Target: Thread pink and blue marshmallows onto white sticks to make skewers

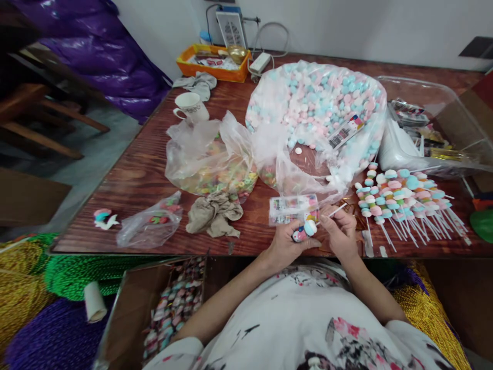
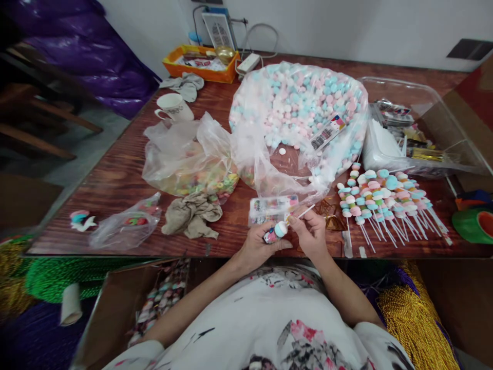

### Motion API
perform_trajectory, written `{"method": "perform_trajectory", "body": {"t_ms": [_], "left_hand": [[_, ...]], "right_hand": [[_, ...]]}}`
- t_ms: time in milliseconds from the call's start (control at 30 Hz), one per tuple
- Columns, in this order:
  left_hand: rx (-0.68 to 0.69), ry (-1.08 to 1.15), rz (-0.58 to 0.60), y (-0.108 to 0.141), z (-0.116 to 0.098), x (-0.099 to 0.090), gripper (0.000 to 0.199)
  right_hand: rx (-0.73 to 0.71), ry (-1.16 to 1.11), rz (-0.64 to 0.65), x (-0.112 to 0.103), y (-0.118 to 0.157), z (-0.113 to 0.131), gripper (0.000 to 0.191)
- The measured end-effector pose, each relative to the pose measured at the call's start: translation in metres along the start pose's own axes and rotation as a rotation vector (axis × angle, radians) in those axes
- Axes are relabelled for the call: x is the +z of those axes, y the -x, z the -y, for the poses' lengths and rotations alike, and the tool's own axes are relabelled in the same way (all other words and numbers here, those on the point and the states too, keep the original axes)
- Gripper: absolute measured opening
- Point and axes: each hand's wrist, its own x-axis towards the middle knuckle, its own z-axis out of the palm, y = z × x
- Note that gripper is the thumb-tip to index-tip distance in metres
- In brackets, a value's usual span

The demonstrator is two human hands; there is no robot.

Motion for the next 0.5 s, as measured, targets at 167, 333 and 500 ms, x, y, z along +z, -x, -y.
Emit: {"method": "perform_trajectory", "body": {"t_ms": [167, 333, 500], "left_hand": [[0.061, -0.240, -0.060, -0.001, 0.002, 0.000, 0.034], [-0.002, -0.099, 0.039, -0.001, -0.002, 0.001, 0.033], [-0.240, 0.160, 0.192, -0.002, -0.012, -0.006, 0.038]], "right_hand": [[0.069, -0.026, -0.101, 0.009, 0.007, -0.004, 0.021], [-0.041, 0.183, -0.068, 0.014, 0.013, 0.005, 0.024], [0.096, 0.019, 0.125, -0.003, -0.008, 0.004, 0.015]]}}
